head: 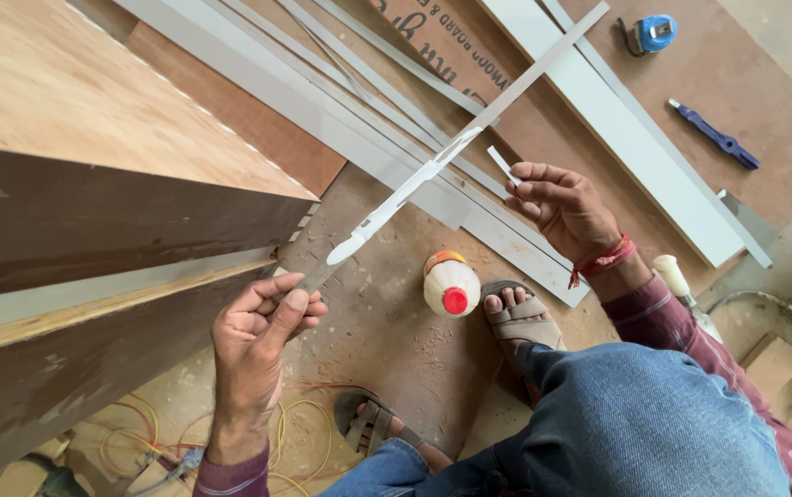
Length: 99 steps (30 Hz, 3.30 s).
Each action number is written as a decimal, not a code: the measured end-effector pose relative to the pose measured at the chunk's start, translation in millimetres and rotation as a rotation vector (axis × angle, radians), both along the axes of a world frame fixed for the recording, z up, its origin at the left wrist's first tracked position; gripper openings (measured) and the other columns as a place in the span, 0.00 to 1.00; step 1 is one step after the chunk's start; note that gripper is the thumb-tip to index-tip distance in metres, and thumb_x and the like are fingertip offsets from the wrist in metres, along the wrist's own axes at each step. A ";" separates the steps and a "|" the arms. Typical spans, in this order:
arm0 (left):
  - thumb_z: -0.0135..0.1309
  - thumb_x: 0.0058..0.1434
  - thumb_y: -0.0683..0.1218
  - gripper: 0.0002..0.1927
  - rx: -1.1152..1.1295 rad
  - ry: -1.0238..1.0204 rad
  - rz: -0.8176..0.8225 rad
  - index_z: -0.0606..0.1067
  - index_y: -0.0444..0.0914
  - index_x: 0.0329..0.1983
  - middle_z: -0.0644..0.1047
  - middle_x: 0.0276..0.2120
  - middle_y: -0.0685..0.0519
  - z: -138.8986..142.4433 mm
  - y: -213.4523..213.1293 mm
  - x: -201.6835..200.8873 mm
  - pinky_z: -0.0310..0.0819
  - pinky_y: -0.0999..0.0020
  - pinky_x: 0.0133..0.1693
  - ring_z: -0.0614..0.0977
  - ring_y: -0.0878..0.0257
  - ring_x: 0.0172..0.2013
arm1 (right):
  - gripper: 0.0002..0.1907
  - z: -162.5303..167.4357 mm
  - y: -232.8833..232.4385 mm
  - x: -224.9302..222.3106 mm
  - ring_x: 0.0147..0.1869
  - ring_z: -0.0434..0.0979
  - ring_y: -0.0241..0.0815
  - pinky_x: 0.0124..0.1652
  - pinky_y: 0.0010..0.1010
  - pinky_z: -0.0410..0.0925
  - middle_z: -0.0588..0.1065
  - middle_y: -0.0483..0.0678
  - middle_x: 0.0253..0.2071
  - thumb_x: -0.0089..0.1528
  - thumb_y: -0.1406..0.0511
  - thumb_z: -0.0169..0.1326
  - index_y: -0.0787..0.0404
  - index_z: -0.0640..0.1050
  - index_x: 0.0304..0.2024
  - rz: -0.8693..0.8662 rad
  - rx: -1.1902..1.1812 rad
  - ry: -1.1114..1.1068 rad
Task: The person applies a white edge banding strip to the edge of a wooden board. They align the strip, press it into place, and then apply glue along the strip using a bottle and a small stick to spread it evenly.
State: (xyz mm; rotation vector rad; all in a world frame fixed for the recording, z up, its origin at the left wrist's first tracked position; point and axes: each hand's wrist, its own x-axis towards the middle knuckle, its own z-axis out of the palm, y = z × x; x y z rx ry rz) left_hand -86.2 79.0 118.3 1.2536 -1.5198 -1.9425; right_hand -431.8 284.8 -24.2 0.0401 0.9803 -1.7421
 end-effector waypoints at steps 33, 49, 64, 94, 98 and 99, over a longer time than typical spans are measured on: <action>0.59 0.65 0.42 0.17 0.142 0.196 0.084 0.74 0.29 0.53 0.83 0.41 0.46 -74.9 8.8 -41.3 0.82 0.72 0.43 0.85 0.63 0.40 | 0.08 27.0 -55.9 15.9 0.31 0.77 0.32 0.30 0.25 0.76 0.80 0.47 0.38 0.69 0.67 0.57 0.64 0.81 0.48 -0.024 0.031 0.805; 0.60 0.64 0.41 0.20 0.164 0.246 -0.021 0.75 0.28 0.58 0.83 0.45 0.45 -61.7 7.4 -43.0 0.81 0.70 0.47 0.85 0.62 0.44 | 0.05 -9.0 -99.2 -10.7 0.37 0.83 0.40 0.32 0.27 0.78 0.80 0.54 0.43 0.69 0.74 0.59 0.64 0.83 0.47 0.040 0.216 1.857; 0.60 0.63 0.41 0.19 0.151 0.188 -0.010 0.75 0.28 0.56 0.84 0.43 0.45 -57.6 3.3 -43.4 0.82 0.70 0.46 0.85 0.62 0.42 | 0.07 27.5 -90.4 -6.2 0.32 0.81 0.34 0.29 0.23 0.77 0.81 0.51 0.38 0.70 0.72 0.55 0.66 0.80 0.50 0.050 -0.015 1.073; 0.59 0.64 0.40 0.18 0.181 0.143 0.003 0.75 0.28 0.55 0.83 0.44 0.43 -70.7 -1.0 -33.8 0.81 0.70 0.46 0.86 0.61 0.43 | 0.04 -27.2 -99.2 -10.0 0.40 0.79 0.38 0.37 0.30 0.72 0.81 0.48 0.41 0.67 0.70 0.61 0.61 0.82 0.45 -0.033 0.203 2.133; 0.59 0.64 0.41 0.19 0.168 0.118 -0.001 0.75 0.27 0.56 0.83 0.44 0.43 -71.7 -1.2 -29.9 0.82 0.69 0.46 0.86 0.61 0.43 | 0.05 -34.1 -99.7 -23.3 0.37 0.77 0.35 0.35 0.28 0.71 0.82 0.50 0.42 0.68 0.73 0.58 0.59 0.83 0.40 -0.029 0.164 2.012; 0.59 0.64 0.41 0.19 0.164 0.111 -0.003 0.75 0.27 0.56 0.83 0.44 0.43 -72.1 -1.1 -29.1 0.82 0.69 0.46 0.86 0.61 0.42 | 0.04 -36.9 -101.6 -31.4 0.38 0.77 0.36 0.35 0.27 0.71 0.82 0.50 0.42 0.68 0.72 0.59 0.60 0.83 0.41 -0.059 0.222 2.022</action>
